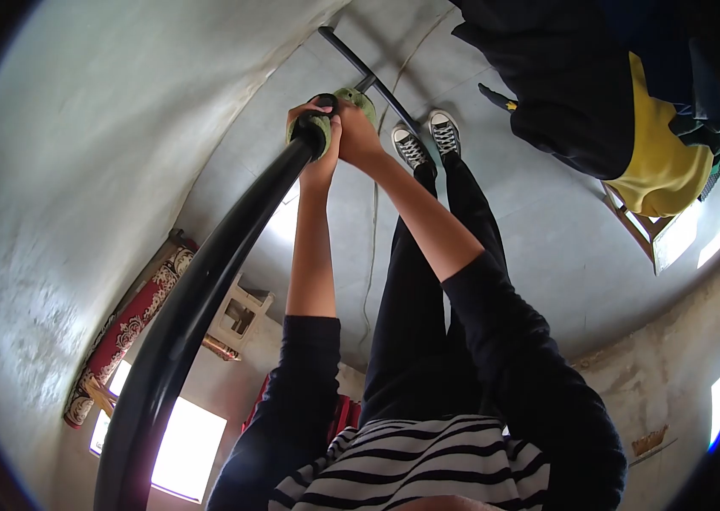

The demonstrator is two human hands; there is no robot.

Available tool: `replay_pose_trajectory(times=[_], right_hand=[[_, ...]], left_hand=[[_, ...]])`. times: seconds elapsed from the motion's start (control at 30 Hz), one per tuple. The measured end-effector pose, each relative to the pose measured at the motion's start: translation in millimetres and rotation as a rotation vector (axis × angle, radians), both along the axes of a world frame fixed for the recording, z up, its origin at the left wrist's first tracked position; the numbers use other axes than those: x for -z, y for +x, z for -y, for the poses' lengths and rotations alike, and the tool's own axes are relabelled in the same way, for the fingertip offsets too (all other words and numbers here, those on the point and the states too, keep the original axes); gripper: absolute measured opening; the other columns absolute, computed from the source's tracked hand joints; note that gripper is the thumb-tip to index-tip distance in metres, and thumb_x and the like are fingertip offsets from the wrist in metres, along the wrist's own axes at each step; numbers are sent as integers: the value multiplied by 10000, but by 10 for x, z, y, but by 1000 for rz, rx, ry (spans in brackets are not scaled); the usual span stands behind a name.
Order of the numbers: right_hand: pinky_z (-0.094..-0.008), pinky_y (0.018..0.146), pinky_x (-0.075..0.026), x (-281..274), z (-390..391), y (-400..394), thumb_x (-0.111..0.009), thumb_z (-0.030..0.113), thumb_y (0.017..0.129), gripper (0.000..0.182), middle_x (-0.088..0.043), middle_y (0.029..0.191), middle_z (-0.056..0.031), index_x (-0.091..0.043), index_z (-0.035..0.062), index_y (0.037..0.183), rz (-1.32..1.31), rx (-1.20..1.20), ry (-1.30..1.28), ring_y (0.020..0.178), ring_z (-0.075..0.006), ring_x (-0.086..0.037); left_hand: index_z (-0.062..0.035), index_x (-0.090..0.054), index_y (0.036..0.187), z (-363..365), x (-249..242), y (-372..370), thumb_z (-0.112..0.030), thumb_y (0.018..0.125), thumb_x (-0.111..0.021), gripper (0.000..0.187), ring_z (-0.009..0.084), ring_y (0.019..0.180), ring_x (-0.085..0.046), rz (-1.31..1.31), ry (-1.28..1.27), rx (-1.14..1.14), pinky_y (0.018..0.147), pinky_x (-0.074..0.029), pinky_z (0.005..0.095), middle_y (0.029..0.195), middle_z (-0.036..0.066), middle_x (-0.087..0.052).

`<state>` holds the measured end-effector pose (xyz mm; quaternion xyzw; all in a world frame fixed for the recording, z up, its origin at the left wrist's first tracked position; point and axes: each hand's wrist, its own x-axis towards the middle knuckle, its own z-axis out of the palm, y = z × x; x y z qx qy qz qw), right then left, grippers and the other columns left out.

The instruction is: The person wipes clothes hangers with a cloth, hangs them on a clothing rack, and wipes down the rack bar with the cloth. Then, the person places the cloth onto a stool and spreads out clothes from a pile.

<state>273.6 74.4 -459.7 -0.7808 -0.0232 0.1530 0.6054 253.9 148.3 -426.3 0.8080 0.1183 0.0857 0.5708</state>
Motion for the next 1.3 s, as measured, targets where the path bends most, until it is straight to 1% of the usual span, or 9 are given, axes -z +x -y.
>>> replay_pose_trajectory(times=[0.17,0.23,0.33,0.57,0.73,0.87,0.93,0.97,1.3], right_hand=[[-406,729,-493,336,76,115,-594,183,736,240,-623,945,-165,-590,51,937,-86,-135,-97,899,-335,-595],[-405,722,-494,400,119,156,-589,189,741,237,-624,932,-169,-591,45,929,-26,-307,-109,893,-338,-596],[-404,721,-491,247,120,157,-590,175,736,224,-621,922,-183,-592,30,906,-103,-332,-134,888,-338,-596],[-419,712,-457,-506,-6,-56,-581,103,688,183,-575,842,-187,-584,16,849,224,37,169,813,-386,-548],[-414,747,-443,-199,-15,-23,-594,126,686,236,-592,869,-183,-603,30,901,159,59,220,858,-379,-539],[-401,736,-484,354,57,97,-610,177,707,233,-620,927,-176,-607,49,902,-98,-202,-19,868,-351,-592],[-400,736,-484,420,115,190,-609,180,710,232,-622,921,-175,-602,47,900,-52,-292,-58,860,-354,-593],[-400,737,-484,398,130,211,-608,184,713,232,-623,914,-173,-597,45,899,-8,-384,-99,852,-358,-593],[-397,715,-469,-100,86,98,-615,130,695,197,-615,858,-186,-582,20,855,116,-191,90,832,-351,-587]], left_hand=[[-48,-499,938,7,366,54,20,695,-662,300,179,865,-552,-18,-28,-5,831,-432,310,895,63,-583],[-49,-498,934,17,407,34,20,697,-663,297,180,868,-553,-31,-28,-20,833,-432,309,898,65,-583],[-52,-495,925,18,304,14,20,702,-665,290,182,875,-554,12,-21,-34,841,-431,311,902,69,-582],[-49,-453,915,29,-673,-51,46,732,-648,284,176,905,-548,-25,-35,-72,890,-421,316,941,78,-581],[-60,-473,920,-12,-299,-3,4,727,-655,273,189,892,-550,-31,41,23,856,-421,316,925,68,-580],[-57,-490,949,-21,266,11,-16,724,-666,288,181,877,-547,-31,-14,28,835,-425,304,910,55,-575],[-57,-495,967,-10,336,3,-30,725,-680,306,178,880,-546,-17,-38,13,834,-425,301,916,52,-576],[-56,-495,978,-10,323,-4,-38,725,-688,319,177,882,-545,-49,-13,3,836,-424,300,917,52,-576],[-61,-481,1009,32,-249,-66,16,739,-682,345,143,935,-524,-79,-88,-75,869,-409,286,1007,53,-564]])
